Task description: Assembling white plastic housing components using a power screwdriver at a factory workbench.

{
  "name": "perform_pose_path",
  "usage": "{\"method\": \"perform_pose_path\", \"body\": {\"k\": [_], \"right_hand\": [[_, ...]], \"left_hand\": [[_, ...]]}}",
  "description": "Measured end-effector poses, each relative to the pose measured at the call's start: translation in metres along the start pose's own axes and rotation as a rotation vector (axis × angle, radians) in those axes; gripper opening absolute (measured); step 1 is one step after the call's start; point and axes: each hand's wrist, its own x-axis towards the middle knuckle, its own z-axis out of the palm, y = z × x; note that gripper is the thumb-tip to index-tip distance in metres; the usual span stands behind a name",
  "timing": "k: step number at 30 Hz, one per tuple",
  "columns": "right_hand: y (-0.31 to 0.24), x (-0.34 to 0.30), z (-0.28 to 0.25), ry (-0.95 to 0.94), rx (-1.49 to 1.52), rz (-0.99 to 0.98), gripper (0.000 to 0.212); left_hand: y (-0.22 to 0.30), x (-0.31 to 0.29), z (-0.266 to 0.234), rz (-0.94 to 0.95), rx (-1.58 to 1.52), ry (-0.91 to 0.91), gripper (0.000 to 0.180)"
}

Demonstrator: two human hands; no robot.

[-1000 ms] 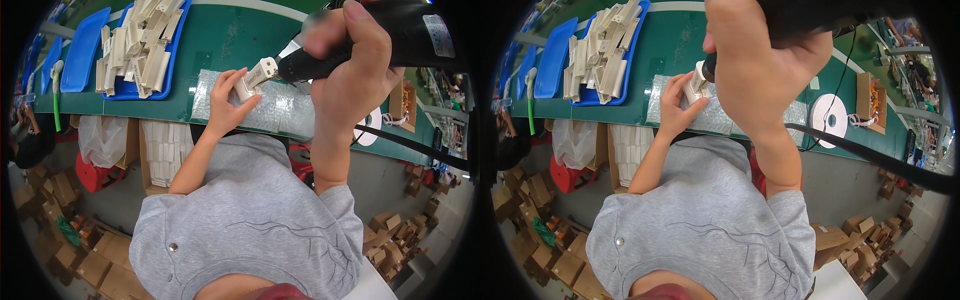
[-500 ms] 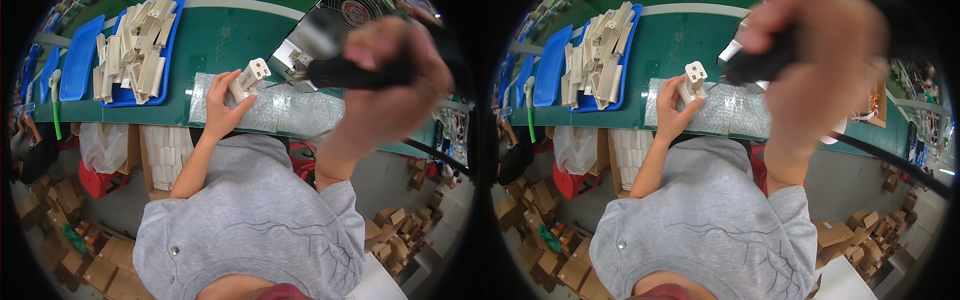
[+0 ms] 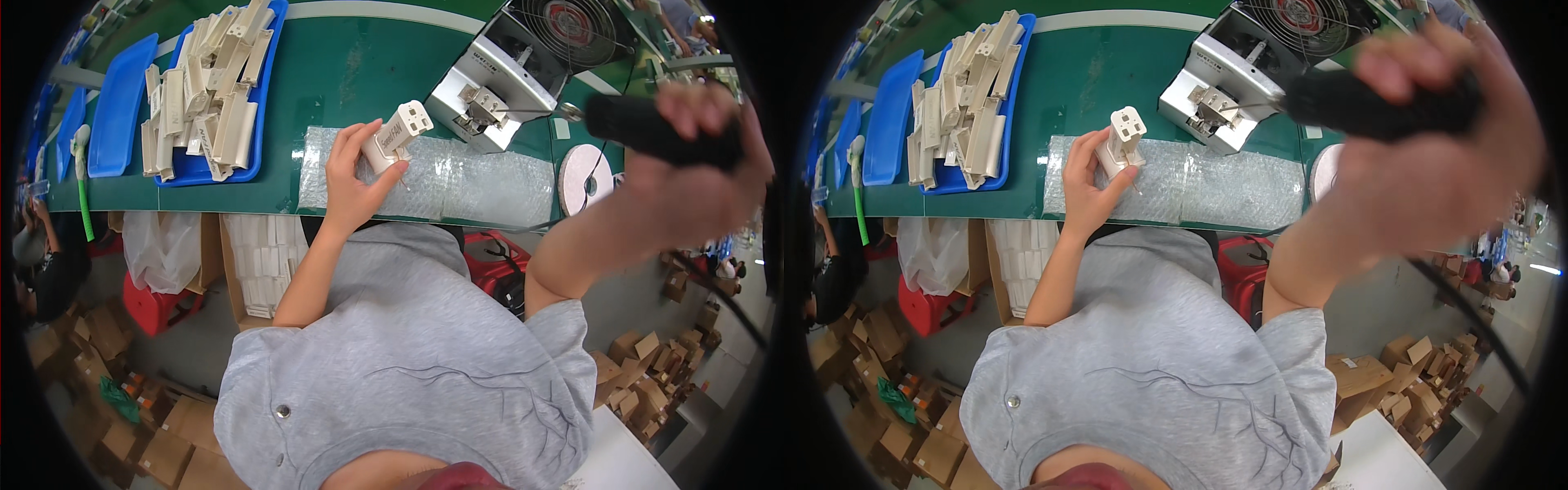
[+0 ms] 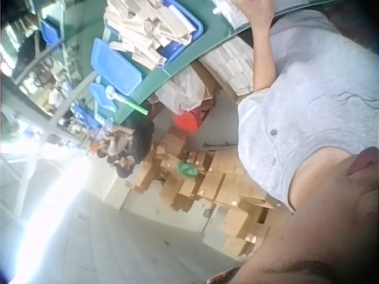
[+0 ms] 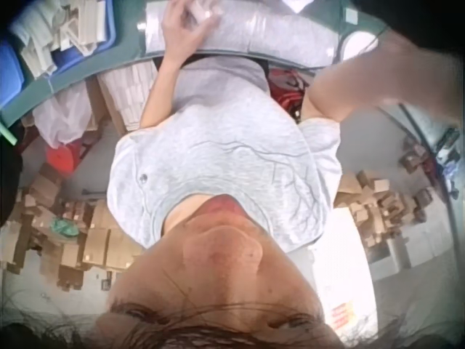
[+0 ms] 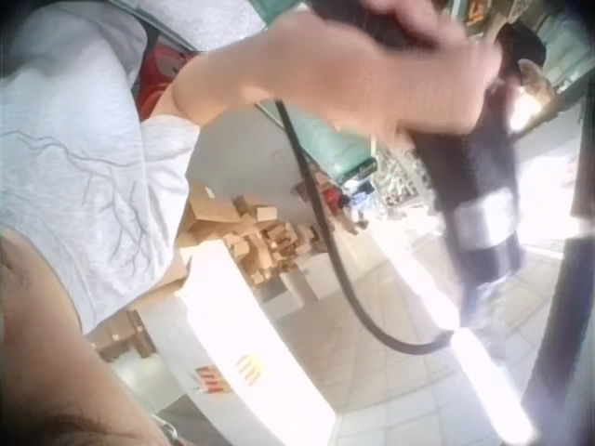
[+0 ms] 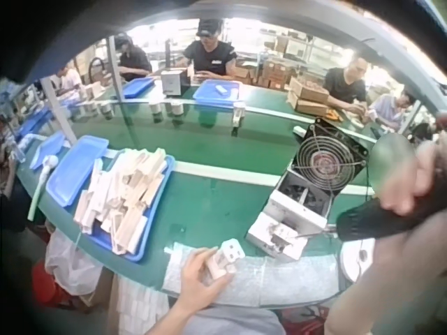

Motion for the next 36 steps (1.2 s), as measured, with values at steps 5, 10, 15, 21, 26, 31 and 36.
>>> {"method": "perform_pose_path", "body": {"k": [5,10,15,21,26,31,36], "right_hand": [[0.06,0.001,0.049,0.121,-0.21,-0.075,0.009],[0.07,-0.01,0.031,0.006,-0.043,0.007,0.011],[0.053,-0.05,0.03,-0.139,0.117,0.153,0.033],[0.058,-0.049,0.056,-0.229,0.155,0.078,0.028],[0.037,-0.066,0.113,0.126,-0.178,0.236,0.037],[0.034,-0.063,0.114,0.148,-0.175,0.293,0.034],[0.035,-0.066,0.112,0.14,-0.154,0.331,0.033]], "left_hand": [[-0.002,0.0,0.0,-0.006,-0.003,0.001,0.06],[0.002,-0.006,-0.003,-0.012,0.007,0.014,0.061],[-0.004,-0.005,-0.002,0.01,0.007,0.009,0.063],[-0.004,-0.004,-0.001,0.033,0.0,0.016,0.062],[-0.004,-0.004,-0.002,0.001,-0.032,0.008,0.061],[0.001,-0.004,-0.005,-0.01,-0.052,-0.031,0.062],[-0.002,-0.003,-0.002,0.011,-0.055,0.009,0.06]]}}
